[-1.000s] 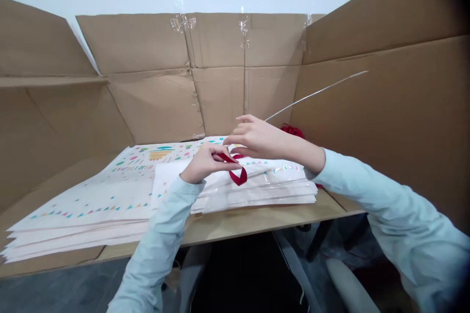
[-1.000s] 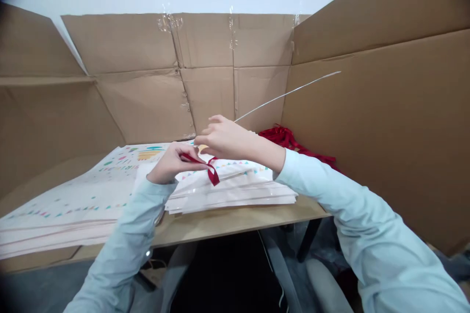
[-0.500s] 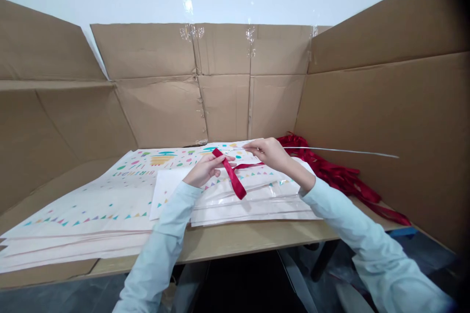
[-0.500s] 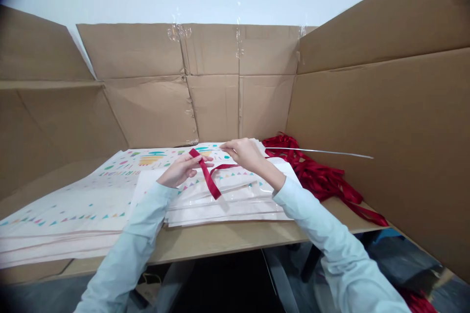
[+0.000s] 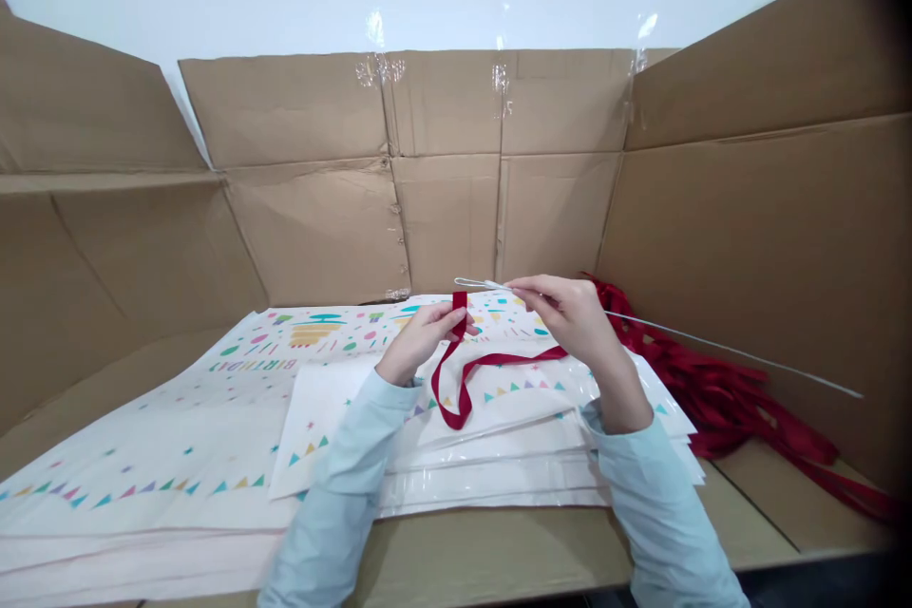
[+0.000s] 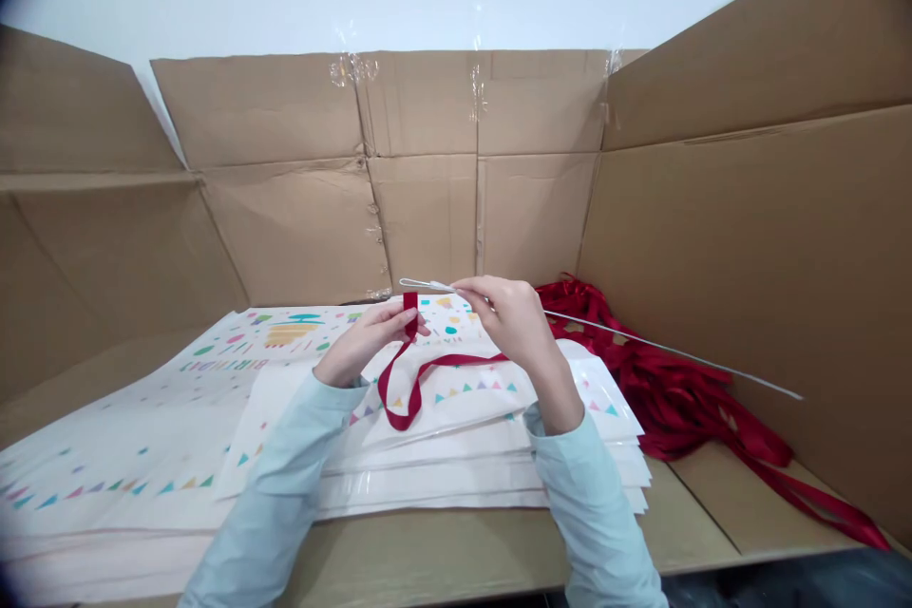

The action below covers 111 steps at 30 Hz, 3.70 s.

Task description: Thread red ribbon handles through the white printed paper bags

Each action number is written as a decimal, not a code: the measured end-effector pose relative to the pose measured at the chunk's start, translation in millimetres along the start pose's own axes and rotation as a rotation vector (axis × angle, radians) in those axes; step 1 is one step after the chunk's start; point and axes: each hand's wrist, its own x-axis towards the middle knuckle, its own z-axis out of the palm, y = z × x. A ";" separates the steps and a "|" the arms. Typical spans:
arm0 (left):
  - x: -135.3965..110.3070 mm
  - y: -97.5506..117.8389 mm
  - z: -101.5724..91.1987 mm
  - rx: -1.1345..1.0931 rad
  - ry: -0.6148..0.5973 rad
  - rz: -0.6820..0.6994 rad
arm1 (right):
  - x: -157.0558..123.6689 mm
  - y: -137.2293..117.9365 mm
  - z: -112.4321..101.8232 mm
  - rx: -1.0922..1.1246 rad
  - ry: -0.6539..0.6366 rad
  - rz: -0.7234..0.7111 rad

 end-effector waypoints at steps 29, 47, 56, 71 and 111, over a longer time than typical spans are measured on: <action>-9.8 4.4 -3.1 -0.054 0.178 0.163 | 1.7 5.9 10.7 -0.216 -0.275 0.090; -6.0 -0.5 -5.6 0.272 0.277 0.315 | -0.4 3.2 -4.5 -0.016 -0.306 0.057; -10.5 1.8 -1.9 -0.226 0.210 -0.001 | -1.5 -4.1 -6.9 -0.073 -0.429 0.067; -10.4 3.4 1.6 -0.132 0.049 -0.044 | -3.4 -3.1 -3.8 -0.189 -0.444 0.033; -2.9 -9.8 39.5 -0.548 0.403 0.026 | -5.1 -22.7 36.2 0.312 -0.234 0.226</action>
